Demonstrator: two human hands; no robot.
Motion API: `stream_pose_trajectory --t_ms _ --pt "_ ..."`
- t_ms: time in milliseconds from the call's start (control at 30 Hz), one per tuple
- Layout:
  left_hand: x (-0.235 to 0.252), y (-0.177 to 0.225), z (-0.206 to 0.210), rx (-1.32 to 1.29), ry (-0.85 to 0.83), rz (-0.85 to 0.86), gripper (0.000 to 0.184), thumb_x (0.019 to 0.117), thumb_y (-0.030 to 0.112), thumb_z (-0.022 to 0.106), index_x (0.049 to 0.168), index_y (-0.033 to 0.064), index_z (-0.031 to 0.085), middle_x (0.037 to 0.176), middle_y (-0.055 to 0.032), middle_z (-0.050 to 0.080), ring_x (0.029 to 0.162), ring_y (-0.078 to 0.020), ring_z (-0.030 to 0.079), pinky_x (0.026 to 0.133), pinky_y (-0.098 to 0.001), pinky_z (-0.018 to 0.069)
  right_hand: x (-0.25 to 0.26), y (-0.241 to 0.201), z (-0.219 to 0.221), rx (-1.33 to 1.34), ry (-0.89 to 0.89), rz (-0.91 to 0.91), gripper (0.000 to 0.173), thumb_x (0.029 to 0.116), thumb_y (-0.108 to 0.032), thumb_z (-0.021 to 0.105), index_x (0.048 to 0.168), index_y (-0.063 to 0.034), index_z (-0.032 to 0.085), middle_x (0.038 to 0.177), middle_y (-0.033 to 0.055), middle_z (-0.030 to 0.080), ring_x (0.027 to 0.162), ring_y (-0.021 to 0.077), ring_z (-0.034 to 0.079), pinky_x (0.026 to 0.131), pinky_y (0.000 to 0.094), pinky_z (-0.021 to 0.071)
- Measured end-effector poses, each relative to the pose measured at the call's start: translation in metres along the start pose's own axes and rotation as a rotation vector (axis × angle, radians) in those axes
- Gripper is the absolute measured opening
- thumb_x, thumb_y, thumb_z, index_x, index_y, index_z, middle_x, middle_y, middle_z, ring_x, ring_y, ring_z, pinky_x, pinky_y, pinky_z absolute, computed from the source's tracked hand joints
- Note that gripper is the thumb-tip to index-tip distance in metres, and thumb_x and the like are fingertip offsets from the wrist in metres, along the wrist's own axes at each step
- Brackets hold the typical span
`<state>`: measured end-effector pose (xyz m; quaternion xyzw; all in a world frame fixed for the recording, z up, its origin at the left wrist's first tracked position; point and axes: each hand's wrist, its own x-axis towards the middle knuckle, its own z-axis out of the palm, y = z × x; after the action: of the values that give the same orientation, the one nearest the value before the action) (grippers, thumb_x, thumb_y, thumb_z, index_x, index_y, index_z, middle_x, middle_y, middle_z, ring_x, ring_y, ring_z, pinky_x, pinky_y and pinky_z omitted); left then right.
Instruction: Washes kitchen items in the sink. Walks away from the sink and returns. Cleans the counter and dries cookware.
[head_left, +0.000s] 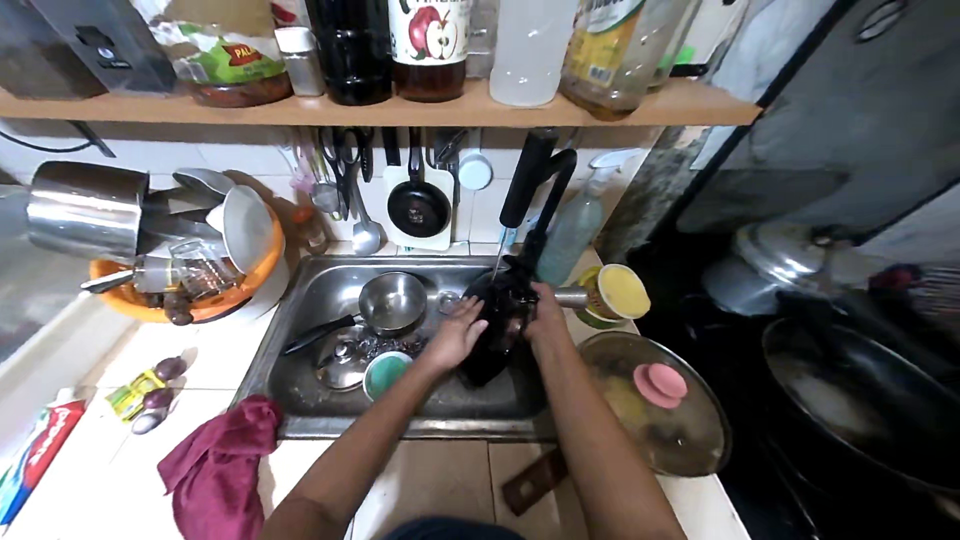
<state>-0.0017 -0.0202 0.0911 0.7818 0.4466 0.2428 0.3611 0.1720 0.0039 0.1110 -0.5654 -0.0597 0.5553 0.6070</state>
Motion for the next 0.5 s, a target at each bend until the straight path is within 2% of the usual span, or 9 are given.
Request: stream_pose_trajectory --t_ms 100,233,300,400,500 --pt "0.016 0.016 0.018 -0.068 0.046 0.148 0.048 0.111 0.019 0.038 0.15 -0.0079 0.045 0.16 -0.0241 0.04 0.153 -0.0343 0.031 0.128 -0.0443 0.0202 -0.017 0.005 0.002 0.003 -0.089 -0.001 0.027 0.1033 -0.029 0.056 0.118 -0.0059 0.057 0.091 0.0096 0.061 0.076 0.0185 0.061 0.066 0.0375 0.0529" --pt "0.043 0.021 0.018 0.052 0.056 0.245 0.047 0.1115 0.02 0.035 0.147 -0.0079 0.049 0.157 -0.023 0.044 0.154 -0.0332 0.031 0.129 -0.0479 0.0133 -0.033 0.014 -0.007 0.111 -0.169 -0.083 0.017 0.103 -0.018 0.05 0.108 -0.0044 0.059 0.086 0.008 0.064 0.073 0.0154 0.063 0.064 0.0334 0.0542" --pt "0.057 0.018 0.008 0.159 0.055 0.23 0.046 0.1119 0.022 0.037 0.149 -0.0029 0.05 0.159 -0.0195 0.043 0.155 -0.0318 0.029 0.129 -0.0507 0.0117 -0.035 0.015 -0.012 0.131 -0.17 -0.152 0.021 0.1057 -0.021 0.045 0.111 -0.0048 0.058 0.088 0.0076 0.064 0.075 0.0148 0.064 0.066 0.0332 0.0551" --pt "0.079 0.007 -0.006 0.234 0.091 0.164 0.049 0.1124 0.025 0.035 0.155 0.004 0.043 0.164 -0.016 0.036 0.156 -0.0332 0.024 0.127 -0.0561 0.0107 -0.03 0.015 -0.024 0.177 -0.139 -0.246 0.033 0.1111 -0.033 0.038 0.12 -0.0069 0.056 0.095 0.0064 0.064 0.085 0.0145 0.064 0.074 0.0341 0.0552" --pt "0.097 0.003 -0.024 0.158 0.168 0.029 0.053 0.1134 0.029 0.028 0.158 0.0013 0.036 0.165 -0.0198 0.033 0.155 -0.0379 0.026 0.127 -0.0544 0.016 -0.026 0.019 -0.03 0.218 -0.107 -0.292 0.027 0.1101 -0.027 0.038 0.107 -0.0078 0.057 0.086 0.0048 0.063 0.078 0.0141 0.064 0.07 0.0335 0.0553"
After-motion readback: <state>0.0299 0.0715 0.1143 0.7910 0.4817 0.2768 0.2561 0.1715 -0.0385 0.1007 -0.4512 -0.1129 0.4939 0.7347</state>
